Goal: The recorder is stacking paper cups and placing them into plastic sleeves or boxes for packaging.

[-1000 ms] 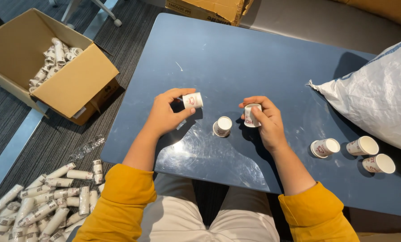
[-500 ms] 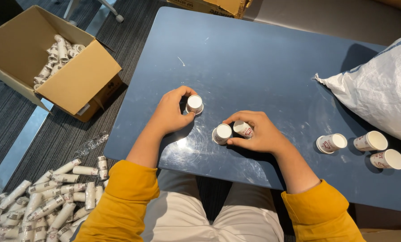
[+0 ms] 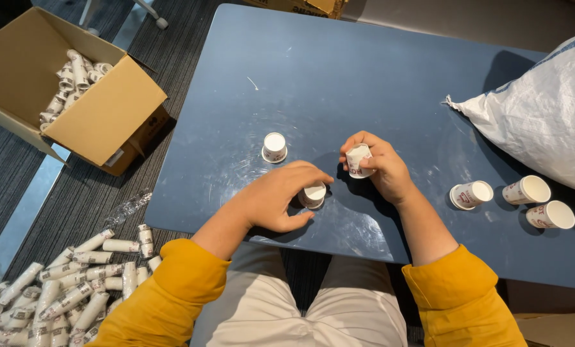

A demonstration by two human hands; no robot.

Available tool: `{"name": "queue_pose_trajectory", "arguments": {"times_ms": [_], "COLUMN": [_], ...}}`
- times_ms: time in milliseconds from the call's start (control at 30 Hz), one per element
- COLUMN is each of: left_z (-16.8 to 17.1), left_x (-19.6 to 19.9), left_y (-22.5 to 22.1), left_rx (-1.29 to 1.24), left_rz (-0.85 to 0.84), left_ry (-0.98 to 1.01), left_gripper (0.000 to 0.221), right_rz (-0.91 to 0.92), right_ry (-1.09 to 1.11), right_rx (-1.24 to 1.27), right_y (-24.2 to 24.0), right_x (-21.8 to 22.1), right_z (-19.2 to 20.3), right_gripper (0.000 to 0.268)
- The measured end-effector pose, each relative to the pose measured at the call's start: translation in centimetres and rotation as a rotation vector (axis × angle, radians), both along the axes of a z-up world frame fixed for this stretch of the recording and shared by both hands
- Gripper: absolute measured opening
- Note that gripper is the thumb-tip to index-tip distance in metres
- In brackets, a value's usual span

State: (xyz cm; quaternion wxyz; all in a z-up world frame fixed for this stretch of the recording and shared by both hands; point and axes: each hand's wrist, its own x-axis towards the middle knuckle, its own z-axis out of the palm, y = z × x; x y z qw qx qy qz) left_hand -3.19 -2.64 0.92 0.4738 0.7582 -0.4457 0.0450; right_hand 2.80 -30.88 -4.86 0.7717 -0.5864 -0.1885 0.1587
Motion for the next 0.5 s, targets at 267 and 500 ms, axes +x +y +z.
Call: {"name": "queue_pose_trajectory", "arguments": {"times_ms": [267, 500], "left_z": [-2.2, -1.2], "left_x": [0.9, 0.6], "left_y": [-0.6, -0.9], "left_rx": [0.115, 0.205], "left_rz": [0.034, 0.198], "left_ry": [0.022, 0.075], "left_gripper": [0.048, 0.064], "right_rz": [-0.015, -0.018], "right_ry": [-0.036, -0.105], "right_rx": [-0.130, -0.066], "right_y": [1.9, 1.1], "right_x": [-1.1, -0.8], "right_z": [2.6, 1.7], "right_gripper": [0.034, 0.028]}}
